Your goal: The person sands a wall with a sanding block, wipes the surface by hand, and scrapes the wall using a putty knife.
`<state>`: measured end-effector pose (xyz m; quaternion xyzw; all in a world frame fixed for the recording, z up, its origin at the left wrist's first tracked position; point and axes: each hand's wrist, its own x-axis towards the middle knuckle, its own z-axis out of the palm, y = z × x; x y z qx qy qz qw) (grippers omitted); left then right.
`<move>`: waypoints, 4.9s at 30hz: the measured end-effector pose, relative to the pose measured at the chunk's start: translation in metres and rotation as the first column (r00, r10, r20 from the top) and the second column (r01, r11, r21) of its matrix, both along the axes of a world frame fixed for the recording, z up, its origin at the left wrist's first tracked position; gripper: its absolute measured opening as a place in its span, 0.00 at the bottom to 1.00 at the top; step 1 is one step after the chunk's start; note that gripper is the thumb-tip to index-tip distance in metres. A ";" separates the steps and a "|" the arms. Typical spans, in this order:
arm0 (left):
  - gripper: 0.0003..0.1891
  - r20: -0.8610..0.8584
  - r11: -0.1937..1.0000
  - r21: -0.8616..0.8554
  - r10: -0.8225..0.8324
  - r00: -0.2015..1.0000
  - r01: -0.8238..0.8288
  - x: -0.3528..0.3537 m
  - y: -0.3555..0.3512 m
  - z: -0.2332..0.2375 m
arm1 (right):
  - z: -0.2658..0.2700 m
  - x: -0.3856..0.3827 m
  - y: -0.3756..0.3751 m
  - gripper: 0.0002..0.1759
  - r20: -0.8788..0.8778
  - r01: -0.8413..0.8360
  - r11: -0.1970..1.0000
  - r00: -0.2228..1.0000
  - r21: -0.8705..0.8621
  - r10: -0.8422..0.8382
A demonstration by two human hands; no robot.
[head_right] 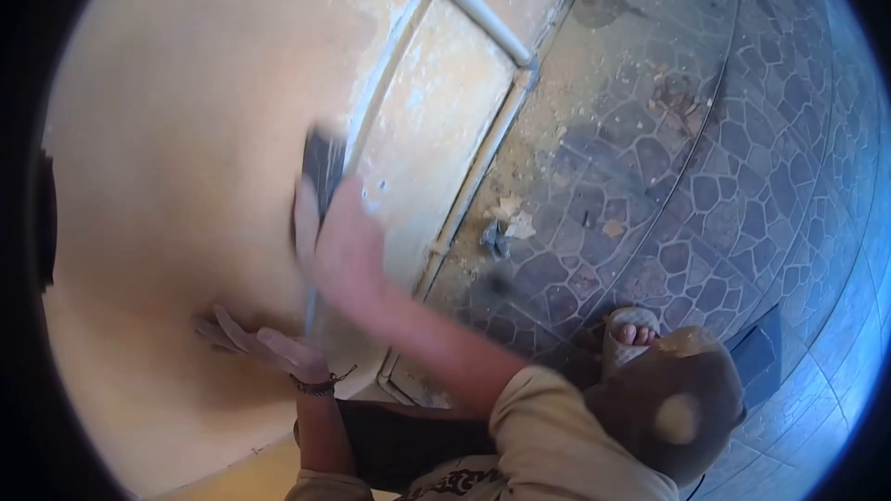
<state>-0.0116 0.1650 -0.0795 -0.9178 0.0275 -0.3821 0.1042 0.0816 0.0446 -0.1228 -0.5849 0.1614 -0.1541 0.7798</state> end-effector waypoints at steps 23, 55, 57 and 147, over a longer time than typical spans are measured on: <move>0.33 0.097 0.956 -0.198 -0.202 0.975 0.217 -0.032 0.010 0.027 | 0.037 0.031 -0.027 0.26 -0.049 -0.170 0.970 0.985 -0.175 0.164; 0.36 -0.084 0.992 -0.117 0.041 0.996 -0.051 -0.051 0.042 -0.018 | 0.026 -0.008 0.003 0.23 -0.061 -0.019 0.998 0.998 -0.067 0.014; 0.36 -0.154 0.988 -0.143 0.036 0.987 -0.058 -0.064 0.050 -0.025 | 0.038 0.050 -0.050 0.24 -0.098 0.075 0.987 0.991 -0.144 -0.090; 0.42 0.221 0.661 0.703 0.150 0.964 -0.264 0.037 0.007 0.273 | 0.036 0.110 -0.100 0.17 0.405 0.370 0.770 0.900 -0.520 -0.160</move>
